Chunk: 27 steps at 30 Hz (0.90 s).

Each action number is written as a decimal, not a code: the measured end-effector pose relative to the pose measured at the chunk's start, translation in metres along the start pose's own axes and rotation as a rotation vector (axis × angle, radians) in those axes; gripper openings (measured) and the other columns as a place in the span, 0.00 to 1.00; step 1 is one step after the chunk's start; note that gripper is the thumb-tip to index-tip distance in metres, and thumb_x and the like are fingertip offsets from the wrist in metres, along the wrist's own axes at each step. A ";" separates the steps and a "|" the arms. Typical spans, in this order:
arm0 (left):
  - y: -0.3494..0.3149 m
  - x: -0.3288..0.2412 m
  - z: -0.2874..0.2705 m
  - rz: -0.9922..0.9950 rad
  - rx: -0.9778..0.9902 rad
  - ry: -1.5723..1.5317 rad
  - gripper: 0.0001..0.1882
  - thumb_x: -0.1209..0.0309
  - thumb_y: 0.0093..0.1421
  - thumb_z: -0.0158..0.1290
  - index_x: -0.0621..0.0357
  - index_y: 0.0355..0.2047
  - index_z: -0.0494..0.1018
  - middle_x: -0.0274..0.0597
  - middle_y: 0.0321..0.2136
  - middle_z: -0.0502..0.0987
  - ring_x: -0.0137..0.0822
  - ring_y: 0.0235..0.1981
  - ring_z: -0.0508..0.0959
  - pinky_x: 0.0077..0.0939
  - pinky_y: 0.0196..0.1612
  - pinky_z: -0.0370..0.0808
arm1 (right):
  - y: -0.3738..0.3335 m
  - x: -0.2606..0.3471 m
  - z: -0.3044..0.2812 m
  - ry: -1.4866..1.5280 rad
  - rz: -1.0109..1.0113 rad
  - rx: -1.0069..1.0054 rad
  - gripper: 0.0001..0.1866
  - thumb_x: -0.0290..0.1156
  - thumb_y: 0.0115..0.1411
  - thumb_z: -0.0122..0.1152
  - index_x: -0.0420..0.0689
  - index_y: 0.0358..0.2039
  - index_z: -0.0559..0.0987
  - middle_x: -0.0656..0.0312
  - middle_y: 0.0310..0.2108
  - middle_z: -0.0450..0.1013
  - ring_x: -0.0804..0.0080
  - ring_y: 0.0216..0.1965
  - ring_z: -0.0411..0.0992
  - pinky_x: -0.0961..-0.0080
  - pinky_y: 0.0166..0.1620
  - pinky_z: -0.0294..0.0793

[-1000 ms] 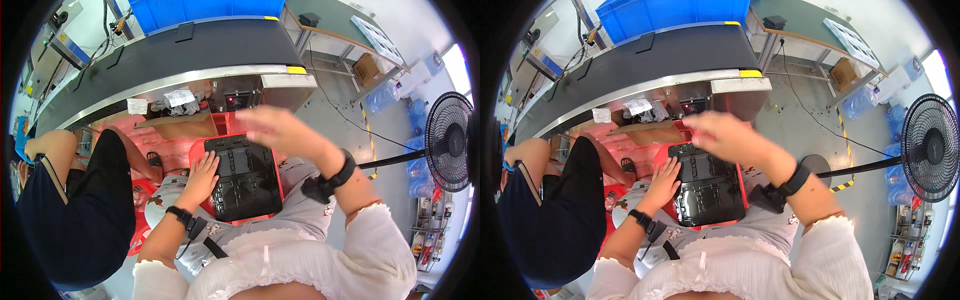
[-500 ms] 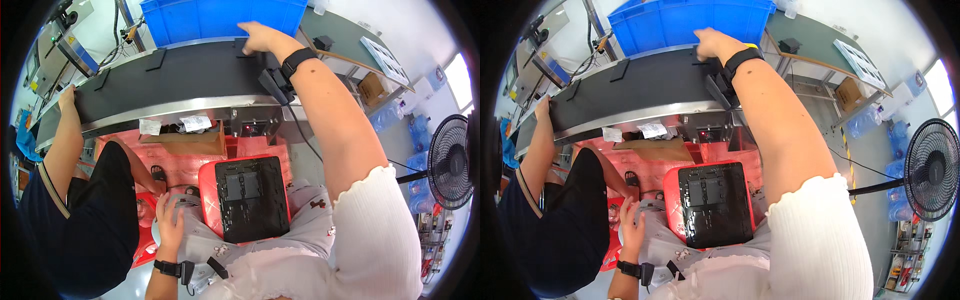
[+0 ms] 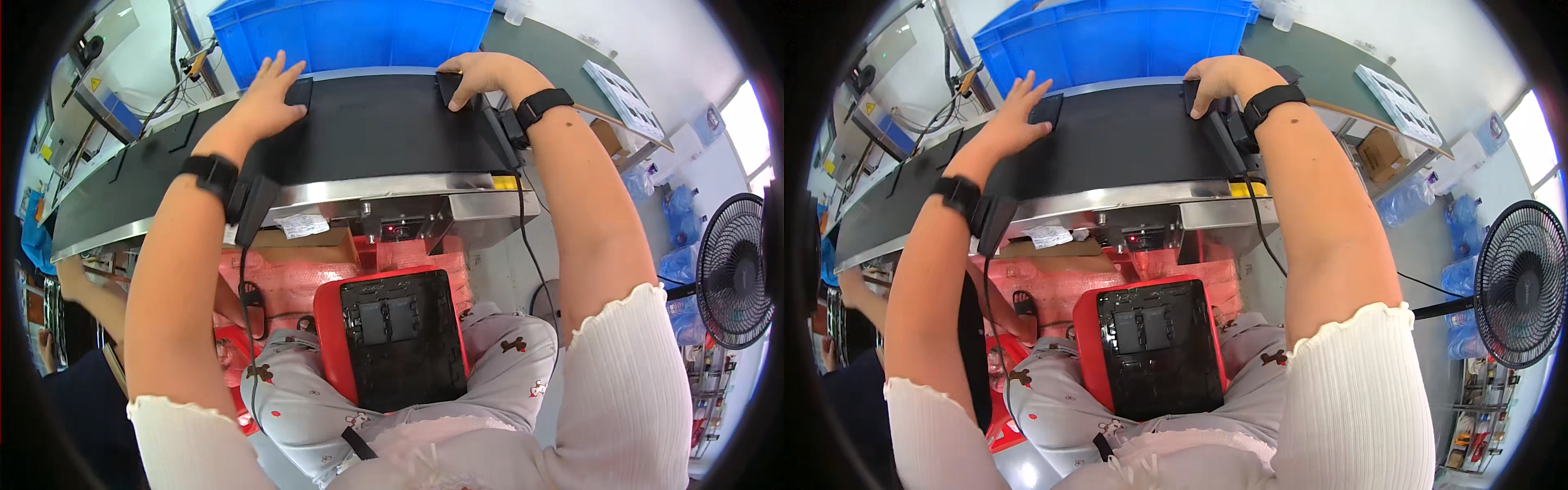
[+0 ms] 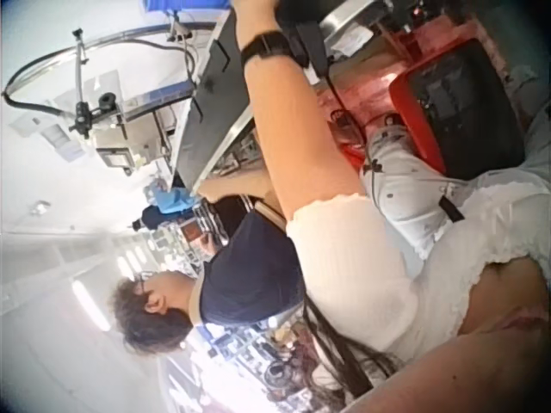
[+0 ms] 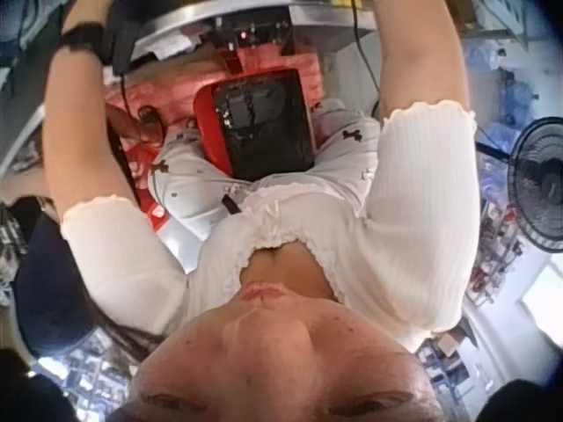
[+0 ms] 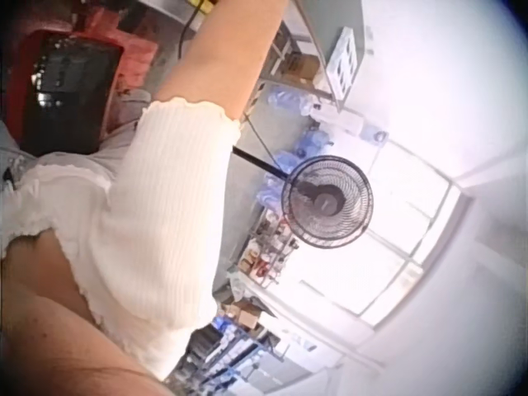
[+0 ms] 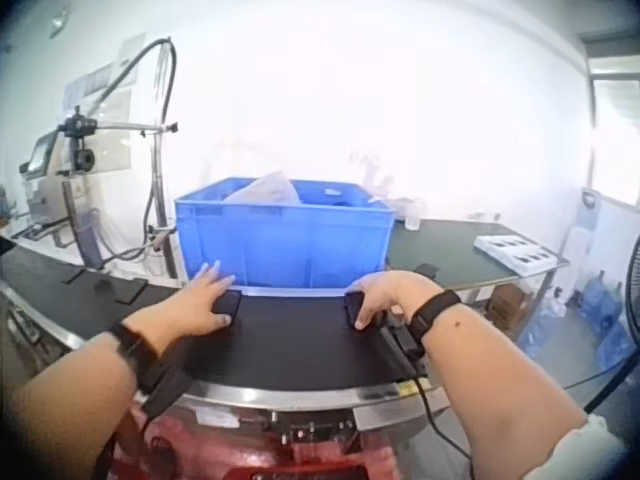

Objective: Placing small electronic components from a conveyor belt into a plastic tray.

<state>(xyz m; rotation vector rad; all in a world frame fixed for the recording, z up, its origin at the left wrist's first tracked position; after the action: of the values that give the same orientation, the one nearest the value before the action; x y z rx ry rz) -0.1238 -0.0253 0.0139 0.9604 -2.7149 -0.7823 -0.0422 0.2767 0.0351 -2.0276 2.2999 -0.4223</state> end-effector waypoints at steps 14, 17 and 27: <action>0.037 -0.054 0.023 -0.231 0.472 -0.188 0.37 0.57 0.46 0.63 0.62 0.54 0.66 0.54 0.52 0.69 0.45 0.55 0.68 0.33 0.58 0.62 | -0.212 0.041 0.045 0.589 -0.584 -0.472 0.11 0.18 0.47 0.61 0.38 0.34 0.78 0.61 0.31 0.73 0.70 0.32 0.73 0.76 0.34 0.72; 0.017 -0.087 -0.014 -0.100 0.060 -0.238 0.38 0.52 0.43 0.63 0.63 0.50 0.69 0.53 0.47 0.72 0.46 0.50 0.71 0.33 0.54 0.66 | -0.225 0.055 0.140 0.784 -0.652 -0.136 0.12 0.21 0.48 0.61 0.38 0.36 0.77 0.57 0.32 0.72 0.60 0.36 0.71 0.68 0.40 0.71; -0.217 -0.217 -0.041 -0.014 0.527 -0.655 0.41 0.62 0.39 0.67 0.59 0.53 0.65 0.50 0.50 0.65 0.50 0.52 0.66 0.40 0.54 0.64 | -0.201 0.051 0.313 0.477 -0.354 -0.394 0.18 0.29 0.49 0.60 0.44 0.43 0.76 0.57 0.39 0.70 0.58 0.43 0.67 0.64 0.47 0.66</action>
<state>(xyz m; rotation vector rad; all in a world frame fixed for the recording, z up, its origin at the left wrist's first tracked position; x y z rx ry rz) 0.1759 -0.0504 -0.0595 0.9281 -3.6094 -0.4292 0.2122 0.1521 -0.2120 -2.8169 2.4193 -0.5573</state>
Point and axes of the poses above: each hand's wrist, its own y-axis towards the middle knuckle, its own z-axis out of the palm, x = y × z, the point moved 3 cm from there along y, towards the middle knuckle
